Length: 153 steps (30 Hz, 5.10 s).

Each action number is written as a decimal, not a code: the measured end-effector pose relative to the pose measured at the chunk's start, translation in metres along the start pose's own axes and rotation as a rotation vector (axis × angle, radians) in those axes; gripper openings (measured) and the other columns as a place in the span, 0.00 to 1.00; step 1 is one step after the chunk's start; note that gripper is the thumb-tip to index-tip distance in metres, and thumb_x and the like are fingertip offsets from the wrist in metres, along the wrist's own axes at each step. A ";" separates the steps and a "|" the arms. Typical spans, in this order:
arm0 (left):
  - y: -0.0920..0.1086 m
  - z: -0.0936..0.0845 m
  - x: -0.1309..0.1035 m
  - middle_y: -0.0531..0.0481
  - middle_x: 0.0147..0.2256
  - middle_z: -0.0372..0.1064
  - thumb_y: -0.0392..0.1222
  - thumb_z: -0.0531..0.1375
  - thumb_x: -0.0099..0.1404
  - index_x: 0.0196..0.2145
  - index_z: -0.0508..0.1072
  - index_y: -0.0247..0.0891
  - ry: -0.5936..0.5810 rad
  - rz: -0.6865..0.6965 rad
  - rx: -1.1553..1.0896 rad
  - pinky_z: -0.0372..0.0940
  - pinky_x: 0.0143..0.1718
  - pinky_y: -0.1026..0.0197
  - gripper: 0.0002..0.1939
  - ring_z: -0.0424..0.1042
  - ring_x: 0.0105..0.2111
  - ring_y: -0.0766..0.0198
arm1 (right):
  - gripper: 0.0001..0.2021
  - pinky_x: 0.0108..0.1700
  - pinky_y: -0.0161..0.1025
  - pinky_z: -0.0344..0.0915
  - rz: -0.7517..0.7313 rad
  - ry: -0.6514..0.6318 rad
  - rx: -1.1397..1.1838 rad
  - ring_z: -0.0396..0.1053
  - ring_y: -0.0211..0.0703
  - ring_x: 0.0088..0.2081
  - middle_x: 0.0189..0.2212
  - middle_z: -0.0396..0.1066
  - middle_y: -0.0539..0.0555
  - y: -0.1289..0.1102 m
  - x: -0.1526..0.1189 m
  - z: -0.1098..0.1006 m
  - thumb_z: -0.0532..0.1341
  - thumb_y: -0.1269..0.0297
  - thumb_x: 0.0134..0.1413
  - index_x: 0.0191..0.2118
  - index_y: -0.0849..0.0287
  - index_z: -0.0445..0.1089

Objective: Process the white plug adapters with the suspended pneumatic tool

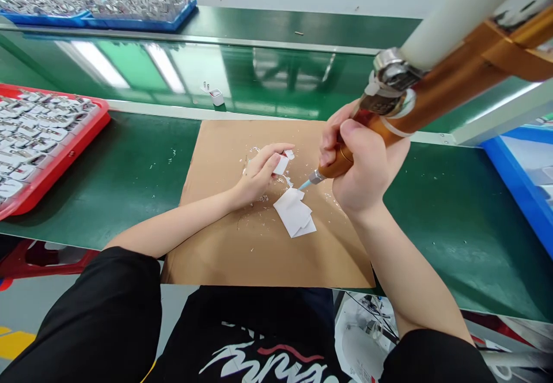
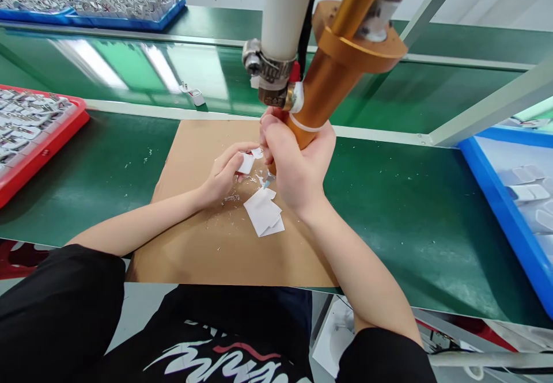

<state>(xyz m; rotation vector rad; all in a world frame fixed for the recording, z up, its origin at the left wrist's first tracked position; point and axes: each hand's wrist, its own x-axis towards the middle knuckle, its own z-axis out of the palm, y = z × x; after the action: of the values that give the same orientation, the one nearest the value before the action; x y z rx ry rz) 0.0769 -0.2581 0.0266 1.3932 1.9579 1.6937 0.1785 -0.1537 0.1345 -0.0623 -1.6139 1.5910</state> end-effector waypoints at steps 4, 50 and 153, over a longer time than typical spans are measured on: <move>-0.002 0.000 0.002 0.46 0.48 0.65 0.43 0.45 0.72 0.56 0.64 0.46 -0.041 -0.059 -0.178 0.72 0.33 0.62 0.18 0.70 0.34 0.67 | 0.14 0.25 0.41 0.55 0.012 -0.013 -0.057 0.54 0.38 0.20 0.17 0.54 0.47 -0.001 -0.001 0.000 0.58 0.49 0.55 0.26 0.52 0.62; 0.004 0.016 -0.018 0.46 0.43 0.65 0.42 0.62 0.62 0.47 0.64 0.41 -0.107 0.166 0.039 0.74 0.34 0.65 0.16 0.69 0.40 0.64 | 0.15 0.21 0.41 0.54 0.018 0.041 -0.117 0.53 0.37 0.19 0.20 0.58 0.50 -0.002 -0.001 0.004 0.57 0.51 0.57 0.24 0.53 0.62; 0.003 0.015 -0.018 0.47 0.42 0.64 0.38 0.62 0.57 0.54 0.57 0.43 -0.059 0.087 0.110 0.64 0.26 0.67 0.29 0.65 0.29 0.70 | 0.07 0.19 0.43 0.54 -0.030 0.041 0.004 0.52 0.40 0.18 0.20 0.58 0.49 0.001 0.005 0.000 0.59 0.64 0.47 0.22 0.50 0.63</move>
<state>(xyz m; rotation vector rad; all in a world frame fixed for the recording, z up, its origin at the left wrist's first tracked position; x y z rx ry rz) 0.0986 -0.2615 0.0173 1.5699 2.0130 1.5828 0.1751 -0.1507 0.1358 -0.0684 -1.5729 1.5603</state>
